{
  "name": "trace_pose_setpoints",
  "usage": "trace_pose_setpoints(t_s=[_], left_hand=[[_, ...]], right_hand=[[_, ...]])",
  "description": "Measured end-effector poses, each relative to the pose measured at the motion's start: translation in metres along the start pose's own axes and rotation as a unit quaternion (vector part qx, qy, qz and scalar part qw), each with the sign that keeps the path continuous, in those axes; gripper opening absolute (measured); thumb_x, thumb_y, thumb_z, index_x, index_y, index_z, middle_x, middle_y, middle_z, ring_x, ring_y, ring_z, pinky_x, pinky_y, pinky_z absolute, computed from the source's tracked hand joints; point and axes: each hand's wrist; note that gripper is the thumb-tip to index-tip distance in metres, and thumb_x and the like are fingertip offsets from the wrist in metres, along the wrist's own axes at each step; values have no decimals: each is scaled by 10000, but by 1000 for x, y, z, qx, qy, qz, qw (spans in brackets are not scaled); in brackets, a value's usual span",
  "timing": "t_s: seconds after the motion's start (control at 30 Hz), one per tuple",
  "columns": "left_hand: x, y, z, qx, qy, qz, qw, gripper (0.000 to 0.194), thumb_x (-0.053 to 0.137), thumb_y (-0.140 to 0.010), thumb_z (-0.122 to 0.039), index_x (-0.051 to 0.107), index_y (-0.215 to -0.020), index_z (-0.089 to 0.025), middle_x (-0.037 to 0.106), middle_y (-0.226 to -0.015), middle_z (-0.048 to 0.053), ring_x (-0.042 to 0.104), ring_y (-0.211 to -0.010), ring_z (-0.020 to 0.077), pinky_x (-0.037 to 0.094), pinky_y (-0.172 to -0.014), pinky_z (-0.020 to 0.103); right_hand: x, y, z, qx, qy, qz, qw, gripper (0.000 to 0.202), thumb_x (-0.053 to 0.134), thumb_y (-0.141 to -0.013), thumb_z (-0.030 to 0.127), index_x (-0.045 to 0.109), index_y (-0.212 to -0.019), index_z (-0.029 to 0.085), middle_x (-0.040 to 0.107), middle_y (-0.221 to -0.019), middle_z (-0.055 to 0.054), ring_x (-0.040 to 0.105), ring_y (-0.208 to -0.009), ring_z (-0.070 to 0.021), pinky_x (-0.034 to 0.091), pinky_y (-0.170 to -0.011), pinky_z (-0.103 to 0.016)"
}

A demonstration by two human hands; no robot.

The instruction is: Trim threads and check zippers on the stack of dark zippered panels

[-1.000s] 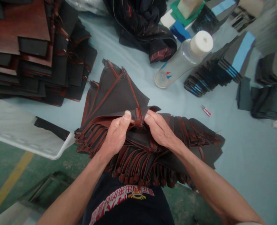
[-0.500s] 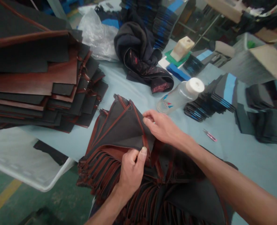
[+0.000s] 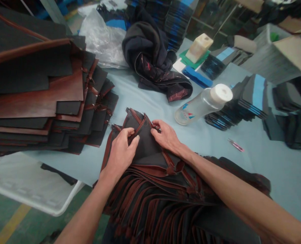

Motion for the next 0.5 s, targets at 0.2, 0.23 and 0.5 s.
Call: trace_pose_setpoints(t_s=[0.2, 0.23, 0.5], left_hand=[[23, -15, 1, 60, -41, 10, 997, 128, 617, -978, -274, 691, -1042, -190, 755, -994, 83, 701, -953, 256, 522, -890, 383], [22, -11, -3, 71, -39, -2, 997, 128, 620, -979, -263, 691, -1055, -189, 748, -1000, 80, 694, -945, 248, 519, -886, 376], [7, -3, -25, 148, -21, -3, 989, 79, 634, -992, -225, 694, -992, -174, 707, -974, 69, 664, -909, 221, 514, -844, 347]], right_hand=[[-6, 1, -2, 34, -105, 0, 994, 364, 613, -884, 427, 671, -1154, 189, 662, -849, 30, 587, -720, -140, 456, -721, -296], [-8, 3, -3, 26, -109, 0, 994, 374, 625, -874, 428, 672, -1160, 192, 631, -814, 46, 556, -690, -132, 429, -697, -291], [-34, 30, 4, -17, -117, 57, 991, 600, 674, -862, 369, 561, -1413, 160, 483, -645, 121, 467, -565, -114, 354, -606, -263]])
Point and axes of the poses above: each hand's wrist, its own y-axis away from the middle knuckle, its own x-axis out of the palm, z = x × y
